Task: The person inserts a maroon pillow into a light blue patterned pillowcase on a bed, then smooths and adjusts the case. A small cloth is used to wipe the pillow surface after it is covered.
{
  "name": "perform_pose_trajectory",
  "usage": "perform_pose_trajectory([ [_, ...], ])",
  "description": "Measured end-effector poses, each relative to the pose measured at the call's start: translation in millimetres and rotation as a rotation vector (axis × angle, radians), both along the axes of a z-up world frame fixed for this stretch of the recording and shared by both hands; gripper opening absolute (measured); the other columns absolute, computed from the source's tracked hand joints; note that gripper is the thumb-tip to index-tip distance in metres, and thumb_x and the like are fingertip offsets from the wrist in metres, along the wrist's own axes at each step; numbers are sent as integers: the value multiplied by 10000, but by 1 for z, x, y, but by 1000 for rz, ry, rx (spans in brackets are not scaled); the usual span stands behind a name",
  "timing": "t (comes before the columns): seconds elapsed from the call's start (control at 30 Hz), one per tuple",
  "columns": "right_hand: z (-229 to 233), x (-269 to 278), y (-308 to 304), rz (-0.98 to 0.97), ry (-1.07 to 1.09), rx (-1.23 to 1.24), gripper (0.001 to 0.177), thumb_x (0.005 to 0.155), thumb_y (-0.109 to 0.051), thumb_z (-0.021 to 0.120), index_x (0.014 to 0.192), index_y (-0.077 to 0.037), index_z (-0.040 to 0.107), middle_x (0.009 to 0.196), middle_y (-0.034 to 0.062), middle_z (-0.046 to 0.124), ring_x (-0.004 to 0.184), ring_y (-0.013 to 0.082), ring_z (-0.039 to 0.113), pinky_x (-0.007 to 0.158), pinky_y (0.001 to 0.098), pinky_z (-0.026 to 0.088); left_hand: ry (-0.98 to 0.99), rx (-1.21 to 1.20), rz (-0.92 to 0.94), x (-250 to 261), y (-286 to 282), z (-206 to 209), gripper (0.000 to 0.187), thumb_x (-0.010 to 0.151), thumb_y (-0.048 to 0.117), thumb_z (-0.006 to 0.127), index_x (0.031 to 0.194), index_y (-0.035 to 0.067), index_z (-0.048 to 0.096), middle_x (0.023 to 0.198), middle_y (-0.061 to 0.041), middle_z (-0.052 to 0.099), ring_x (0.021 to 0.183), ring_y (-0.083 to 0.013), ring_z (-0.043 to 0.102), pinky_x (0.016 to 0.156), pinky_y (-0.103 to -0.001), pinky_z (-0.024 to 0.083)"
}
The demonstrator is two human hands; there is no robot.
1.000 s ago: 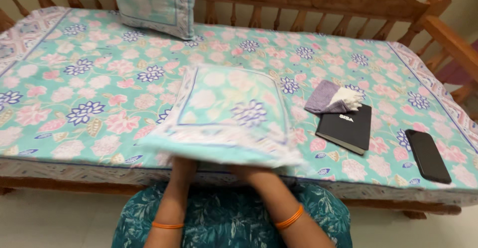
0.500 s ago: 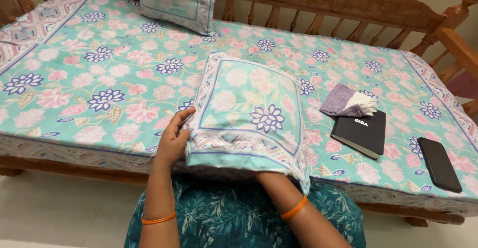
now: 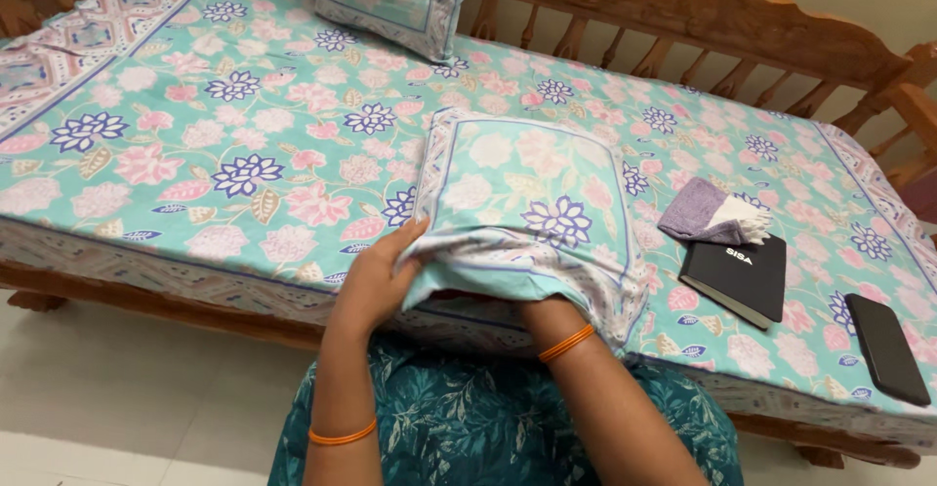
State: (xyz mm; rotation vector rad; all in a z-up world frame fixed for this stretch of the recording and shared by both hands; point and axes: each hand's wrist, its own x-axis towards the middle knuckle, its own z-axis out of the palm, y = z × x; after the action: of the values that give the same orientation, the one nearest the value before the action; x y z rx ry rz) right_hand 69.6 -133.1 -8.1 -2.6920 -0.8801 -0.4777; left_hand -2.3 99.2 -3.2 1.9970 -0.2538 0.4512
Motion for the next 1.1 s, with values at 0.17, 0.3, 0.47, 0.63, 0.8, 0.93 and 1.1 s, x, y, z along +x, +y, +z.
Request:
perform_pose_trajectory([
  [0.17,-11,24,8,-79,-17,2,745,847,-495,782,1388,-25,578,1381,189,600,1278,344,559,1068,415,428,-155,-18,353,-2,-31,15,345,911,22,581,1175,166,750,868,-224,716,790,-406,710,676,-467,541],
  [0.3,-15,49,25,-138,-41,25,748,846,-494,783,1392,-28,573,1388,190,592,1284,347,551,1071,416,424,-294,-31,401,-14,-51,27,338,897,7,574,1154,149,743,822,-202,705,716,-394,691,623,-459,525],
  [0.47,-16,78,50,-161,-43,44,752,844,-492,784,1397,-32,567,1396,193,582,1291,349,542,1074,418,419,-279,33,271,-14,-39,21,257,895,59,577,1077,121,748,788,-186,699,720,-377,692,633,-450,528],
  [0.63,-24,81,70,-142,-16,32,757,842,-491,786,1403,-35,561,1404,195,572,1299,352,533,1078,420,415,-22,-357,142,-2,-14,2,359,1074,349,528,936,82,724,689,-148,662,631,-318,621,578,-397,472],
  [0.8,-29,73,68,-126,-4,16,761,841,-490,787,1408,-39,555,1412,197,562,1306,355,524,1081,422,410,202,-61,364,19,-23,-22,514,982,509,616,901,17,739,600,-140,566,537,-248,532,531,-383,417],
  [0.93,-23,78,59,-119,-11,2,765,839,-489,788,1412,-42,550,1419,199,554,1312,357,517,1084,423,406,197,-170,296,27,-29,-31,480,981,469,582,985,30,776,535,-129,555,484,-192,524,510,-383,404],
  [1.1,-26,92,40,-150,1,-4,769,838,-488,789,1417,-45,543,1427,201,544,1320,360,507,1087,425,402,57,-335,158,15,-31,-28,370,996,354,614,1059,22,766,597,-65,623,545,-93,521,508,-322,429],
])
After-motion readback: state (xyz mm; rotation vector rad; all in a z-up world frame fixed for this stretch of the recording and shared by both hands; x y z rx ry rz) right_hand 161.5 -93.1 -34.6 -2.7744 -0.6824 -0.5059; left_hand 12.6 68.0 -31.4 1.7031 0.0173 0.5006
